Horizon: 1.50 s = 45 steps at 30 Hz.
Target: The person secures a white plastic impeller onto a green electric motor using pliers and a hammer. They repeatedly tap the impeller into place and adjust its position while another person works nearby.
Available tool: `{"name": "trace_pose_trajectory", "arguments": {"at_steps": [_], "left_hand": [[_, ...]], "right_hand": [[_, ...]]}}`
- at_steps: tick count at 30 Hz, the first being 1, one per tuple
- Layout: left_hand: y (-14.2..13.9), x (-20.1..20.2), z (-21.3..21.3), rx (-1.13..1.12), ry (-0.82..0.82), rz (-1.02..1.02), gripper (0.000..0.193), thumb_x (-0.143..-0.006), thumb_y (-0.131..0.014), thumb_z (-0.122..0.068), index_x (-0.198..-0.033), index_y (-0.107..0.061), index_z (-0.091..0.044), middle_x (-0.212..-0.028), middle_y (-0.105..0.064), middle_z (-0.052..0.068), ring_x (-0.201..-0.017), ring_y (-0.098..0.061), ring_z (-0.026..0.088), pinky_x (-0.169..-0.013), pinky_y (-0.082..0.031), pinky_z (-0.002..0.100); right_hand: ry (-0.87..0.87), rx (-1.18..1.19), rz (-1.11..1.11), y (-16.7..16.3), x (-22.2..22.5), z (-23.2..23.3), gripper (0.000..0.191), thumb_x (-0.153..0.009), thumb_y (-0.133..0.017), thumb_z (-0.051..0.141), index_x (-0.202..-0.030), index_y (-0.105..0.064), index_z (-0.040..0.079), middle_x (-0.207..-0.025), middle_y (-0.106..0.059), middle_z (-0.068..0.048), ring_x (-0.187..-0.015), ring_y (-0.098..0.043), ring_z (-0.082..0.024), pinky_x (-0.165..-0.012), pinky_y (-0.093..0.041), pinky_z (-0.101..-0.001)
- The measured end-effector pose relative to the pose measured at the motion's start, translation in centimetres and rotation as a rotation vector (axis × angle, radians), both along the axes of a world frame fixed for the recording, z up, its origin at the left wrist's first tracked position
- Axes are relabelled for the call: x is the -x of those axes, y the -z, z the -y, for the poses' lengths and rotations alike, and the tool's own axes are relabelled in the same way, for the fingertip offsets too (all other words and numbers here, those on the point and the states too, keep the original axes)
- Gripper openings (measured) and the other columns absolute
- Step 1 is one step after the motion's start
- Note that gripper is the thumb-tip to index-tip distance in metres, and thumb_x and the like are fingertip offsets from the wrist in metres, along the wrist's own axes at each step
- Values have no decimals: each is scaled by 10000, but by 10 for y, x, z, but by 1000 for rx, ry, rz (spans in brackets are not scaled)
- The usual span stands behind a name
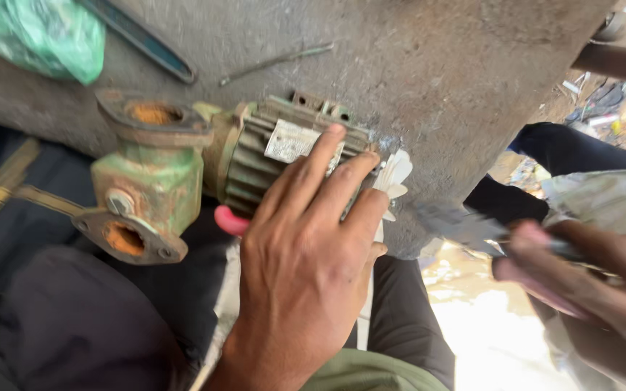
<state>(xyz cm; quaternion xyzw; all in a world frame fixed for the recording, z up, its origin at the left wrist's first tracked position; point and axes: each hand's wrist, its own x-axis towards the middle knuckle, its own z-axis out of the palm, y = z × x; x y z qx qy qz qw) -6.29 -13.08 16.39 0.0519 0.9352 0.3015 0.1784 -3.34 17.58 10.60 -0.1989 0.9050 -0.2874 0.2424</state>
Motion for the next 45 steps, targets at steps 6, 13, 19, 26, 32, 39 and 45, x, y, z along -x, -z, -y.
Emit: {"name": "trace_pose_trajectory", "arguments": {"at_steps": [6, 13, 19, 26, 32, 39, 45], "left_hand": [[-1, -3, 3, 5, 24, -73, 201, -840, -683, -64, -660, -654, 20, -1344, -659, 228, -1418, -514, 426, -1136, -454, 546], [-2, -1, 2, 20, 12, -105, 174, -830, -644, -88, -685, -648, 8, -1341, -670, 201, -1384, -541, 392, -1084, -478, 499], [1, -4, 3, 30, 5, -74, 109, -900, -660, -52, -915, -700, 49, -1317, -672, 241, -1338, -598, 388, -1065, -519, 481], [10, -6, 7, -24, 16, -132, 114, -888, -666, -23, -931, -697, 78, -1250, -675, 293, -1262, -647, 417, -1043, -559, 462], [7, -5, 9, -44, 2, -156, 80, -857, -692, 4, -901, -686, 70, -1248, -671, 276, -1265, -649, 400, -1022, -569, 452], [9, -5, 9, -59, 33, -151, 78, -879, -711, 12, -892, -675, 80, -1236, -672, 281, -1285, -652, 396, -1035, -582, 434], [11, -5, 12, -86, 35, -171, 110, -800, -707, -2, -860, -685, 87, -1201, -676, 311, -1230, -654, 411, -986, -578, 463]], "right_hand": [[43, 56, 180, -4, -6, -1, 414, -894, -689, 92, -1283, -667, 231, -1104, -754, -59, -878, -756, -168, -770, -619, -326], [-21, 3, 156, -12, 6, 5, 469, -829, -783, 223, -1291, -708, 248, -1088, -746, -88, -898, -730, -175, -785, -611, -344], [138, 83, 297, 2, -11, -17, 451, -762, -753, 270, -1206, -725, 198, -1097, -754, -206, -882, -756, -270, -739, -597, -407], [3, 43, -150, 13, -25, -27, 507, -788, -797, 234, -1281, -693, 182, -1131, -710, -188, -863, -712, -282, -696, -561, -388], [-158, -109, -125, 7, -20, -19, 542, -810, -834, 186, -1329, -682, 159, -1167, -692, -171, -882, -697, -257, -703, -550, -345], [-137, -86, -123, 0, -2, -12, 543, -728, -886, 152, -1244, -717, 160, -1137, -698, -195, -789, -658, -265, -645, -527, -373], [-85, -23, -182, 4, -4, -18, 545, -674, -867, 122, -1197, -717, 160, -1085, -699, -200, -788, -670, -285, -651, -545, -399]]}}
